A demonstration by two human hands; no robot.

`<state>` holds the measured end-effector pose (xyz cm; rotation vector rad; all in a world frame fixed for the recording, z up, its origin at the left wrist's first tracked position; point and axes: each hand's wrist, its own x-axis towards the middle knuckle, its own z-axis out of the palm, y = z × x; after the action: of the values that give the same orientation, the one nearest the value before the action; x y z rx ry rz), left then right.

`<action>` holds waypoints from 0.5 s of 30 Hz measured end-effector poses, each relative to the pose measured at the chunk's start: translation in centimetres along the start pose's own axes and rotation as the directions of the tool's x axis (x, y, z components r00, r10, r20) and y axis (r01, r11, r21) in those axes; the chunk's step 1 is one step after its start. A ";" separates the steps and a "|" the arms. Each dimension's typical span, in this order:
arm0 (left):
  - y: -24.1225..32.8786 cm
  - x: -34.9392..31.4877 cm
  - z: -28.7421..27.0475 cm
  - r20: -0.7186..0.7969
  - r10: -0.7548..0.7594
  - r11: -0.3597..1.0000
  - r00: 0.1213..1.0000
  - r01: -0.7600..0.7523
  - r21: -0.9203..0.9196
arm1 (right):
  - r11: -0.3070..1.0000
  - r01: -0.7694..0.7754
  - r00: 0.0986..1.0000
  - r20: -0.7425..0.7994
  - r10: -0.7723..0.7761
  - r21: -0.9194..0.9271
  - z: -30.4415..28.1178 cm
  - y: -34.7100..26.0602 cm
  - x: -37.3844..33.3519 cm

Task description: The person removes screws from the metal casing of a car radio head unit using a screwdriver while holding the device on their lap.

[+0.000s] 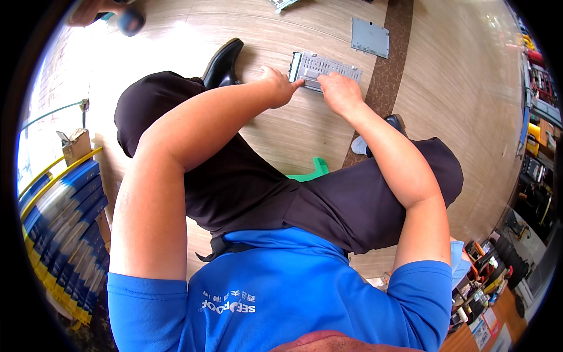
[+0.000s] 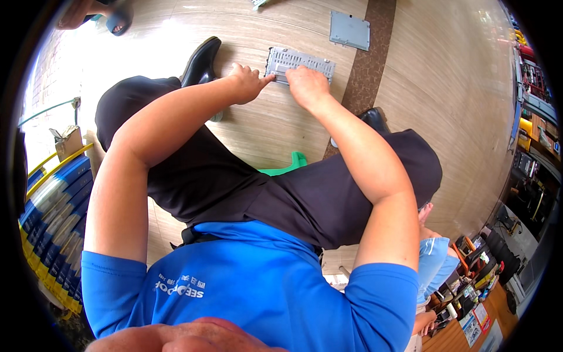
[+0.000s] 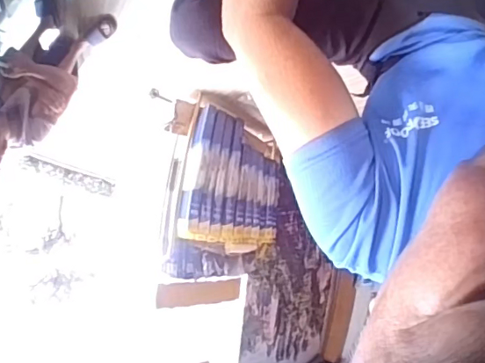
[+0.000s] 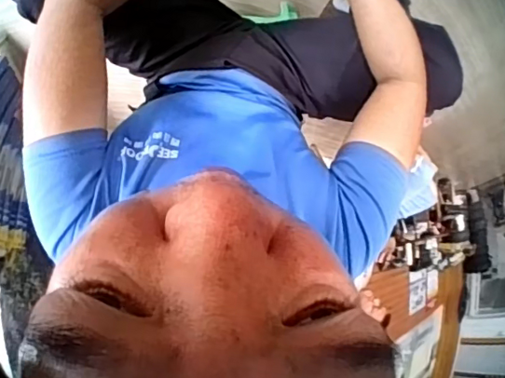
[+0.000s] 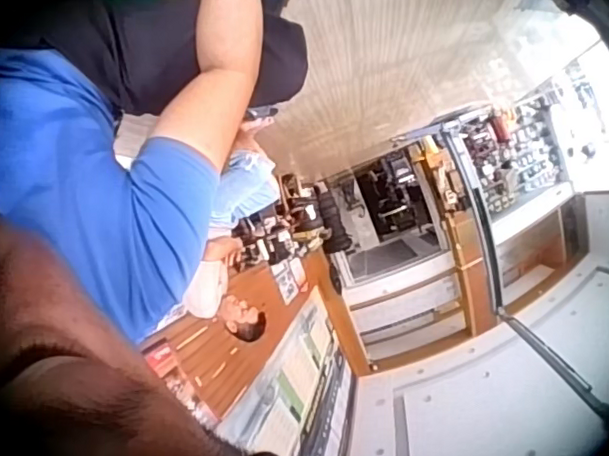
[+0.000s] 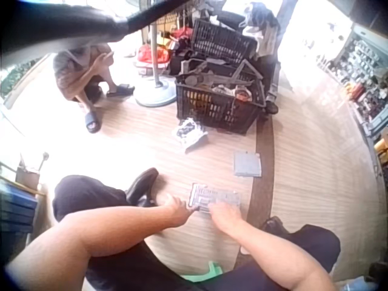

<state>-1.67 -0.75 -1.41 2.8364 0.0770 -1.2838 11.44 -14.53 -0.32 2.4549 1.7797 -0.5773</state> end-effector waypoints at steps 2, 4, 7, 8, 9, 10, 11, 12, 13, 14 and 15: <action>0.0 0.0 -0.1 0.001 0.000 1.000 1.000 0.000 -0.002 | 1.000 -0.003 1.000 0.008 0.003 -0.009 -0.1 0.0 0.0; 0.0 0.0 -0.1 0.001 0.001 1.000 1.000 -0.001 -0.004 | 1.000 0.002 1.000 0.018 -0.002 -0.016 -0.3 0.0 0.1; 0.0 0.1 0.0 -0.002 0.003 1.000 1.000 -0.003 0.010 | 0.999 0.028 1.000 0.011 -0.028 -0.032 -0.7 -0.1 0.2; 0.0 0.1 0.0 -0.007 0.002 1.000 1.000 -0.002 0.010 | 0.999 0.029 1.000 0.012 -0.028 -0.032 -0.9 -0.2 0.2; 0.0 0.1 0.1 -0.012 0.001 1.000 1.000 -0.001 0.010 | 0.996 0.048 0.999 0.023 -0.046 -0.078 -1.2 -0.4 0.4; 0.0 0.2 0.1 -0.012 0.002 1.000 1.000 -0.002 0.009 | 0.990 0.067 0.997 0.035 -0.063 -0.124 -1.5 -0.6 0.5; 0.0 0.2 0.2 -0.011 0.000 1.000 1.000 0.000 0.013 | 0.990 0.067 0.997 0.036 -0.063 -0.124 -1.8 -0.8 0.6; 0.1 0.2 0.2 -0.011 -0.002 1.000 1.000 0.002 0.016 | 0.986 0.076 0.997 0.041 -0.071 -0.146 -2.1 -1.0 0.7; 0.1 0.3 0.3 -0.011 -0.002 1.000 1.000 0.002 0.015 | 0.982 0.085 0.996 0.044 -0.079 -0.168 -2.2 -1.0 0.8; 0.1 0.4 0.4 -0.017 -0.001 1.000 1.000 0.002 0.019 | 0.982 0.086 0.996 0.044 -0.080 -0.169 -2.1 -1.0 0.9; 0.1 0.5 0.5 -0.022 -0.001 1.000 1.000 0.001 0.022 | 0.975 0.098 0.995 0.050 -0.090 -0.197 -2.2 -1.0 1.1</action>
<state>-1.75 -0.86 -2.09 2.8700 0.0652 -1.2612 11.37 -12.64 1.50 2.2228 1.8478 -0.4275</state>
